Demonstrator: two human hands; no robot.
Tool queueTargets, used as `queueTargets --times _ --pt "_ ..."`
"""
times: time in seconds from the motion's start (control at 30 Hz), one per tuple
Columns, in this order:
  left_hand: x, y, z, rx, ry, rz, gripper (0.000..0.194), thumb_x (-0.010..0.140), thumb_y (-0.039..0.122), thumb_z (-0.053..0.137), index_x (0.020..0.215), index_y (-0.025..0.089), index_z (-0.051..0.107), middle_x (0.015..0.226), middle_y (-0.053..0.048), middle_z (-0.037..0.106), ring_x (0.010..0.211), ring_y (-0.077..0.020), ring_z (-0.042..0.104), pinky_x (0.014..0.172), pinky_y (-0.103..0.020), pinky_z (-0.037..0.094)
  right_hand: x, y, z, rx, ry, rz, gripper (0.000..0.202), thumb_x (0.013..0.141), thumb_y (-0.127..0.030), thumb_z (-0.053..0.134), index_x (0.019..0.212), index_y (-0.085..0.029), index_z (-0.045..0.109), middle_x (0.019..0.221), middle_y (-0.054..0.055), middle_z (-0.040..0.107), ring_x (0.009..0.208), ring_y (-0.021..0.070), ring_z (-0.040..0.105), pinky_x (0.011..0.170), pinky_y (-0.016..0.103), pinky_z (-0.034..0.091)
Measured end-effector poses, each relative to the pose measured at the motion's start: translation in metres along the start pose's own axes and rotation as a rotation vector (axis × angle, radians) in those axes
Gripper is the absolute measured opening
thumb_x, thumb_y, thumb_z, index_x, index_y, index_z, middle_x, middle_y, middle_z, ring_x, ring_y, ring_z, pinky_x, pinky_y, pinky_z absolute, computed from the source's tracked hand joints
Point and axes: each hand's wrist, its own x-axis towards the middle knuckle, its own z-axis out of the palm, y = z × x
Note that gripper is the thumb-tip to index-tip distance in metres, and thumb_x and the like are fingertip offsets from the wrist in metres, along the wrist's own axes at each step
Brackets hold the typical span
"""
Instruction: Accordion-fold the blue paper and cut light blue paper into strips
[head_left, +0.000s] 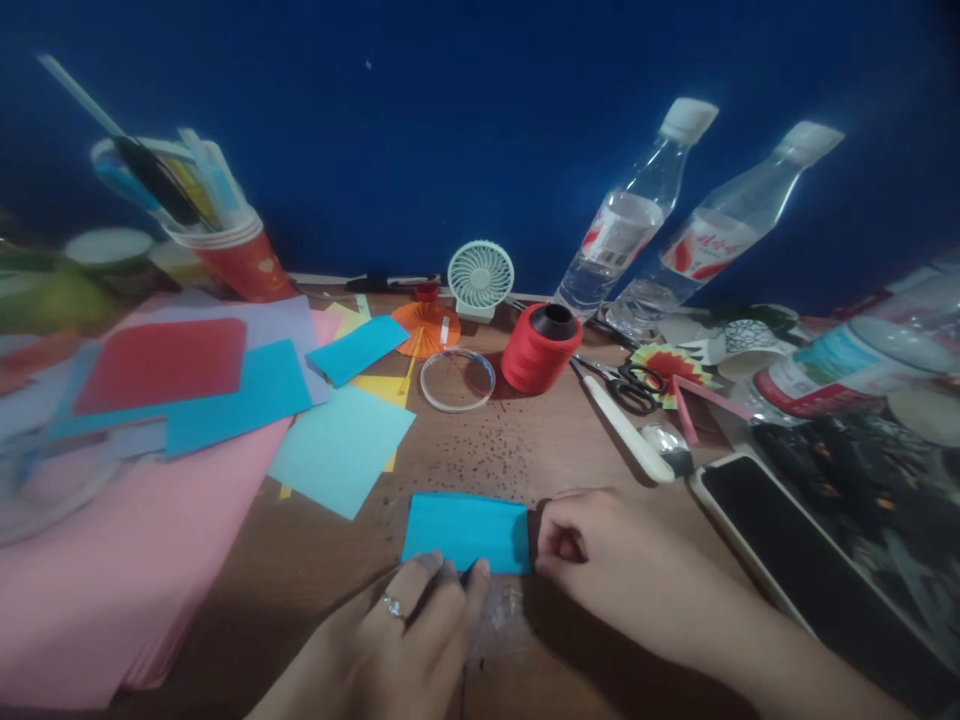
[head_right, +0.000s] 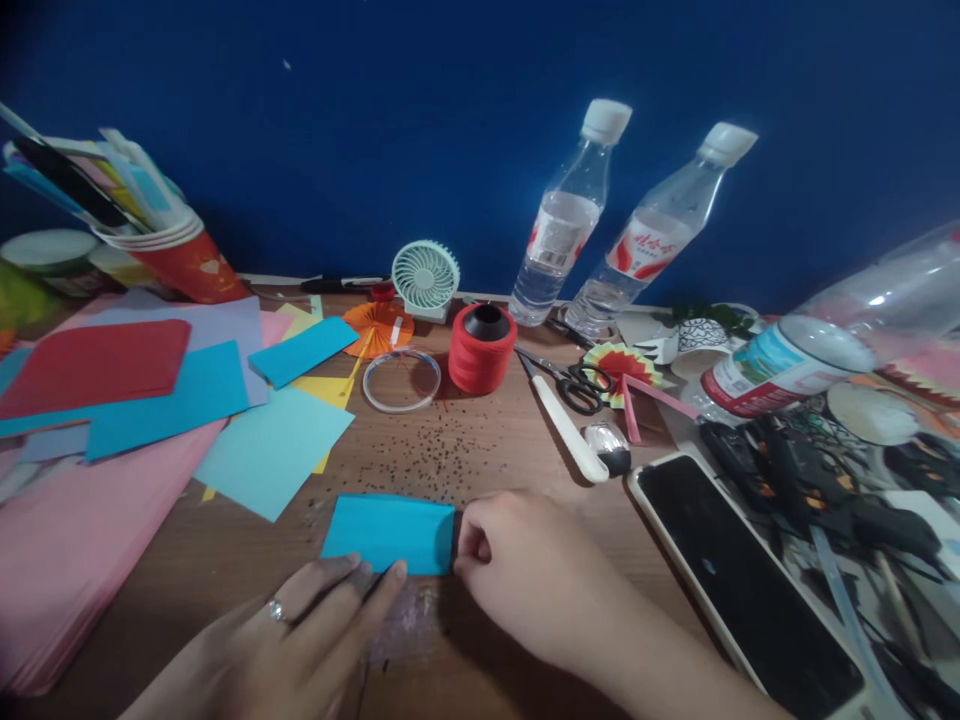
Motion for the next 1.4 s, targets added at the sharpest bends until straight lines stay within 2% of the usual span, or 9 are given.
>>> queueTargets --times 0.13,0.23,0.4,0.57,0.8,0.93,1.17,1.27,1.4 --pt "0.005 -0.004 -0.007 -0.065 -0.031 0.007 0.047 0.083 0.016 0.043 0.13 0.018 0.044 0.099 -0.003 0.065 0.096 -0.022 0.055 0.075 -0.033 0.052 0.006 0.003 -0.005 0.136 0.036 -0.07 0.015 0.071 -0.008 0.055 0.065 -0.021 0.06 0.063 -0.003 0.059 0.057 0.0112 0.052 0.05 0.022 0.034" --pt "0.006 -0.007 -0.01 -0.062 -0.073 0.02 0.05 0.081 0.014 0.044 0.13 0.02 0.045 0.102 -0.002 0.064 0.096 -0.0218 0.056 0.074 -0.033 0.052 0.009 0.001 -0.001 0.216 0.051 -0.213 0.017 0.073 -0.005 0.058 0.072 -0.022 0.064 0.074 -0.003 0.061 0.067 0.0106 0.055 0.059 0.021 0.039" --pt "0.007 -0.013 -0.009 -0.08 -0.053 0.031 0.047 0.077 0.012 0.046 0.123 0.019 0.051 0.093 -0.002 0.065 0.084 -0.0201 0.057 0.069 -0.03 0.051 0.012 0.001 0.008 0.12 0.011 -0.438 0.014 0.077 -0.011 0.063 0.079 -0.024 0.069 0.077 -0.003 0.065 0.075 0.0127 0.055 0.068 0.025 0.039" --pt "0.015 -0.027 -0.007 -0.128 0.158 0.013 0.038 0.08 0.002 0.038 0.102 0.023 0.061 0.078 0.001 0.062 0.066 -0.0151 0.054 0.053 -0.023 0.044 0.014 0.003 0.009 0.084 0.014 -0.488 0.012 0.074 -0.01 0.066 0.074 -0.022 0.067 0.075 -0.005 0.066 0.069 0.0118 0.051 0.065 0.024 0.036" --pt "0.016 -0.03 0.001 -0.133 0.225 0.038 0.034 0.092 0.011 0.031 0.098 0.023 0.062 0.081 0.001 0.063 0.07 -0.014 0.053 0.057 -0.021 0.044 0.014 0.003 0.007 0.044 -0.025 -0.526 0.014 0.077 -0.009 0.064 0.075 -0.023 0.066 0.079 -0.006 0.066 0.073 0.0119 0.052 0.067 0.025 0.036" --pt "0.017 -0.028 -0.001 -0.075 0.176 0.105 0.036 0.088 0.006 0.034 0.108 0.021 0.059 0.085 0.0 0.065 0.071 -0.0149 0.055 0.054 -0.021 0.045 0.014 0.005 0.004 -0.012 -0.051 -0.542 0.014 0.081 -0.013 0.06 0.077 -0.024 0.067 0.081 -0.004 0.066 0.075 0.0132 0.052 0.066 0.026 0.037" --pt "0.017 -0.026 -0.004 -0.01 0.138 0.147 0.033 0.085 0.004 0.037 0.104 0.017 0.061 0.082 -0.002 0.066 0.069 -0.017 0.056 0.05 -0.023 0.048 0.015 0.009 -0.003 -0.155 -0.09 -0.7 0.019 0.088 -0.025 0.053 0.1 -0.029 0.068 0.083 -0.001 0.064 0.075 0.0148 0.051 0.065 0.028 0.034" --pt "0.016 -0.027 -0.004 0.001 0.139 0.154 0.034 0.085 0.003 0.037 0.107 0.015 0.059 0.084 -0.002 0.066 0.071 -0.0172 0.057 0.049 -0.022 0.048 0.014 0.008 -0.003 -0.236 -0.091 -0.684 0.018 0.087 -0.03 0.054 0.096 -0.029 0.069 0.079 -0.001 0.064 0.074 0.0165 0.049 0.06 0.03 0.031" --pt "0.018 -0.027 -0.008 0.011 0.163 0.152 0.035 0.086 0.004 0.035 0.109 0.015 0.059 0.083 -0.001 0.066 0.068 -0.0168 0.055 0.043 -0.022 0.045 0.011 0.009 -0.008 -0.238 -0.1 -0.622 0.013 0.08 -0.025 0.061 0.085 -0.029 0.071 0.074 -0.001 0.063 0.075 0.0168 0.049 0.06 0.029 0.032"
